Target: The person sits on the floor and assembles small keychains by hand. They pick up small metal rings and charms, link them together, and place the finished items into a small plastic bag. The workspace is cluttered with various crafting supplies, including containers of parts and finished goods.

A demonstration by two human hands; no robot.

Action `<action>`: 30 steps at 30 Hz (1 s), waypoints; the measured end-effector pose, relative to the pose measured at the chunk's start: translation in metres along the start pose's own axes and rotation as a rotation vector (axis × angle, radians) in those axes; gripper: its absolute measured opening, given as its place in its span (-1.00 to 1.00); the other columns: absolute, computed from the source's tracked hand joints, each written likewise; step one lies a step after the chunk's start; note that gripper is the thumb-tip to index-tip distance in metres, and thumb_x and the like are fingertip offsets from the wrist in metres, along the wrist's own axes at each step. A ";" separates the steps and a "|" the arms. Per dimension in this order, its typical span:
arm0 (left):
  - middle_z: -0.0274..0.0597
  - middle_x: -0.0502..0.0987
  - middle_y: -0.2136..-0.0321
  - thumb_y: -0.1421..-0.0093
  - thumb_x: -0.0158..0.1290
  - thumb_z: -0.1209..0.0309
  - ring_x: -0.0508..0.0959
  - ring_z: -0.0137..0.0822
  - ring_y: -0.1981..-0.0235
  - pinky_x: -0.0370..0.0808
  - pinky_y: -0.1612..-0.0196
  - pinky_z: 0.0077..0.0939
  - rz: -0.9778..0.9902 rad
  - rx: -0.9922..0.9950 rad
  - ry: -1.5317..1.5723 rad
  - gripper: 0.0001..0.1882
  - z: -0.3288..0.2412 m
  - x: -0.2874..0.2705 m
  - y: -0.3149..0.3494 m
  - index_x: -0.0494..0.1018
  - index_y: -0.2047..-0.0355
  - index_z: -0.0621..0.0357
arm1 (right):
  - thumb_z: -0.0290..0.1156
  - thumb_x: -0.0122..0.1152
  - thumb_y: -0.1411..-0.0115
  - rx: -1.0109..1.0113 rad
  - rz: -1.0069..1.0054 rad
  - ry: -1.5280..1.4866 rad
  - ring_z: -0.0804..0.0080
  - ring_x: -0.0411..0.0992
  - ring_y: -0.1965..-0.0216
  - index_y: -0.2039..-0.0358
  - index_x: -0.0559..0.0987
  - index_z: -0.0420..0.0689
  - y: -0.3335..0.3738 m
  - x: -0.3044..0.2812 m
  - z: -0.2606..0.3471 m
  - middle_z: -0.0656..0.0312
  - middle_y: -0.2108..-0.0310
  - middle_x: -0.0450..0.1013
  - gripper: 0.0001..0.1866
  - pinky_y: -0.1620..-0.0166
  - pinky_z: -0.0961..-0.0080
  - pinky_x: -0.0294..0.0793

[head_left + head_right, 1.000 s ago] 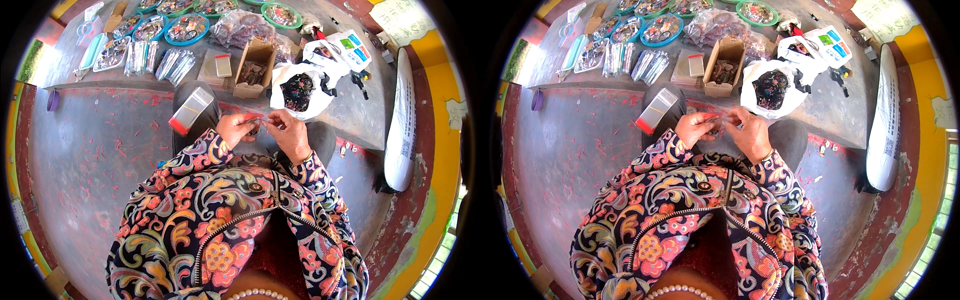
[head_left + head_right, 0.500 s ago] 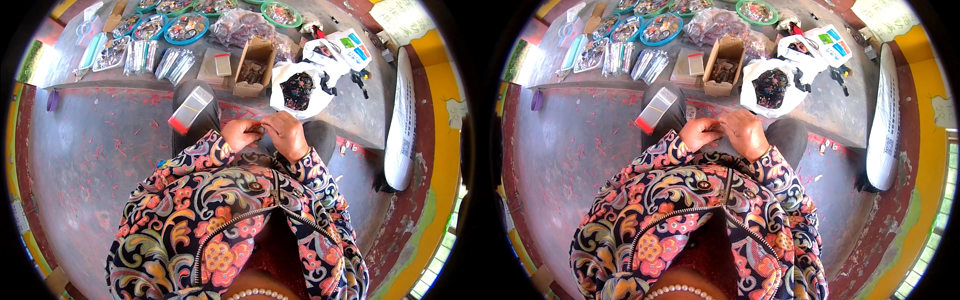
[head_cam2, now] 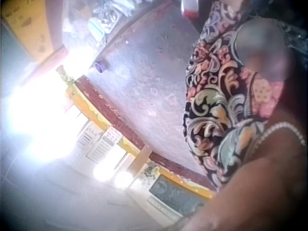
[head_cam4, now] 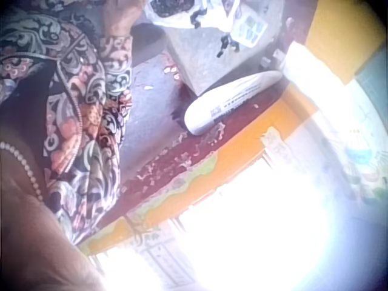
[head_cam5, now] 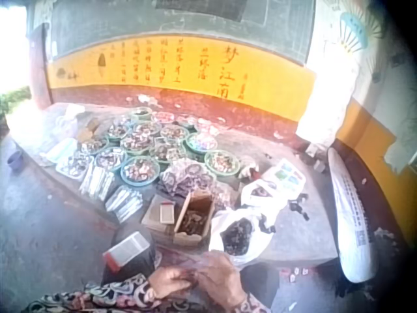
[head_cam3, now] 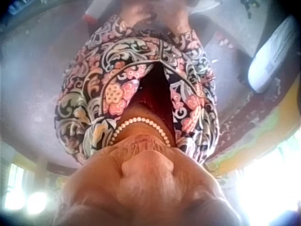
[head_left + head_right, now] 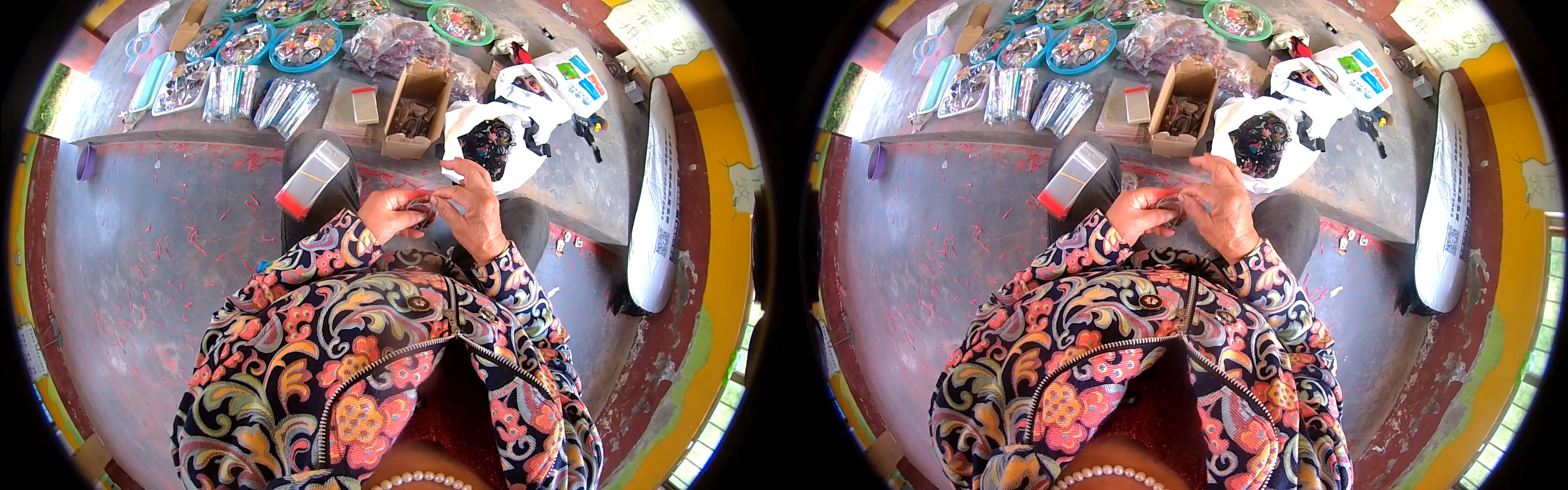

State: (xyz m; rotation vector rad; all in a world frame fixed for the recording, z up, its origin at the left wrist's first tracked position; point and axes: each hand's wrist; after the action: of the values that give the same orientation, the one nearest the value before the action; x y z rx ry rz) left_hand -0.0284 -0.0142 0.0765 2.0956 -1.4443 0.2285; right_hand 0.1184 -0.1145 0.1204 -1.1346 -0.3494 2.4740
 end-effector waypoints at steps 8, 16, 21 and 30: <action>-0.29 0.43 0.30 -0.08 -0.08 0.58 0.45 -0.47 0.29 0.51 0.39 -0.62 -0.075 0.052 -0.102 -0.66 0.005 0.003 -0.003 0.30 0.09 0.18 | -0.42 0.23 0.23 -0.121 0.117 0.120 0.03 0.04 -0.12 0.54 0.56 -0.09 -0.003 -0.006 0.007 0.04 0.01 0.23 -0.86 -0.06 0.24 0.11; -0.26 0.43 0.25 -0.09 -0.13 0.62 0.47 -0.44 0.30 0.50 0.39 -0.62 0.020 0.068 -0.070 -0.62 0.014 -0.001 -0.007 0.24 0.03 0.22 | -0.41 0.23 0.23 -0.076 0.267 -0.026 0.03 -0.05 -0.17 0.51 0.58 -0.12 -0.002 -0.001 0.006 0.01 -0.02 0.21 -0.82 -0.12 0.24 0.01; -0.24 0.43 0.25 -0.09 -0.11 0.60 0.47 -0.42 0.30 0.49 0.40 -0.62 0.001 0.007 -0.163 -0.64 0.014 0.000 -0.008 0.27 0.06 0.22 | -0.30 0.28 0.24 -0.102 0.318 -0.041 0.03 0.05 -0.12 0.56 0.59 -0.07 0.001 0.008 -0.007 -0.02 0.06 0.29 -0.82 -0.06 0.22 0.11; -0.23 0.43 0.21 -0.09 -0.14 0.62 0.46 -0.41 0.25 0.49 0.36 -0.63 -0.026 0.050 -0.125 -0.66 0.015 -0.006 -0.011 0.30 0.08 0.20 | -0.28 0.24 0.17 -0.069 0.245 0.007 0.05 0.10 -0.09 0.55 0.57 -0.10 0.001 0.004 -0.011 -0.03 0.11 0.32 -0.82 -0.06 0.25 0.14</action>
State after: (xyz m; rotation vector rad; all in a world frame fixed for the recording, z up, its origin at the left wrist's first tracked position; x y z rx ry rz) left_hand -0.0232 -0.0151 0.0579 2.2016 -1.4969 0.1260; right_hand 0.1243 -0.1130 0.1100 -1.2822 -0.3118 2.6861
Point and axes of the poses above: each hand's wrist, its own y-axis away from the middle knuckle, its own x-axis out of the palm, z = x × y
